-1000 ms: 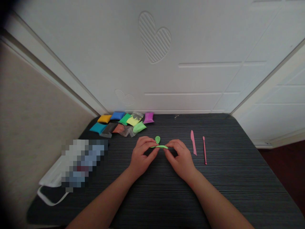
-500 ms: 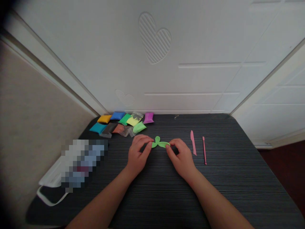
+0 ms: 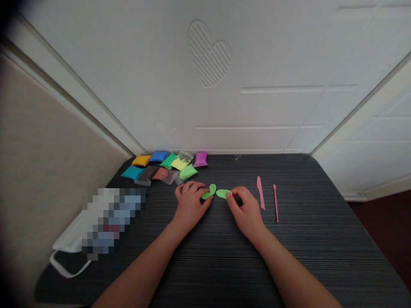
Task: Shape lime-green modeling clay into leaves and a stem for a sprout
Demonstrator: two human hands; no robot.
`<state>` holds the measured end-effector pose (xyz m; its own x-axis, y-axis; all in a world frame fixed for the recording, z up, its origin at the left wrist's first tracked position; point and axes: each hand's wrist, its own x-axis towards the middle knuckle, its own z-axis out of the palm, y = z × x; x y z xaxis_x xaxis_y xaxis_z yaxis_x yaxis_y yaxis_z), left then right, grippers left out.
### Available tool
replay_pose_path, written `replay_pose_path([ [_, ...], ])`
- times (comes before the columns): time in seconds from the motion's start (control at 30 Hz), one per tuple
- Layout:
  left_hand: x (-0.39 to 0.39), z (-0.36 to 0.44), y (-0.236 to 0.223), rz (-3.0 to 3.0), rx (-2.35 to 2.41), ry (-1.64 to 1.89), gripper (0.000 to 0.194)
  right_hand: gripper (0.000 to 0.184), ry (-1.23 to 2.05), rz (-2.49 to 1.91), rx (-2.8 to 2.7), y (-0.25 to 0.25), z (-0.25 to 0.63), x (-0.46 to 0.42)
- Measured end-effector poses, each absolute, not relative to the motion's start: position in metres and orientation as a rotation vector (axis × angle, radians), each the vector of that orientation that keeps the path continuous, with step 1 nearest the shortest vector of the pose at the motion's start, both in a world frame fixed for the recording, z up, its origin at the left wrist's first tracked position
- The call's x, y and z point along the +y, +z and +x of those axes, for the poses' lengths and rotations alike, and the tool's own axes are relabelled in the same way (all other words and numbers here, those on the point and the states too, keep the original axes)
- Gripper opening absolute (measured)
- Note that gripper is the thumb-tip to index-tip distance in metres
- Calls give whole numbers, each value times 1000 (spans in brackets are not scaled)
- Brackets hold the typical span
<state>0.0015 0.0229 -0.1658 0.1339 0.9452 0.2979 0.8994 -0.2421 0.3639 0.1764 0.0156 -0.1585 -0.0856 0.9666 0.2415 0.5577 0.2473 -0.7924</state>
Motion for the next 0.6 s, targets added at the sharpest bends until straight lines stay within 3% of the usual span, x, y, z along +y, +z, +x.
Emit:
replay_pose_path([
  [0.4,26,2,-172,2049,1722,751,5,12,667,-1425,-1818,-162,176,18],
  [0.6,30,-1,-164,1548,1527,1038,22,12,659,-1404,-1830,-159,178,17],
])
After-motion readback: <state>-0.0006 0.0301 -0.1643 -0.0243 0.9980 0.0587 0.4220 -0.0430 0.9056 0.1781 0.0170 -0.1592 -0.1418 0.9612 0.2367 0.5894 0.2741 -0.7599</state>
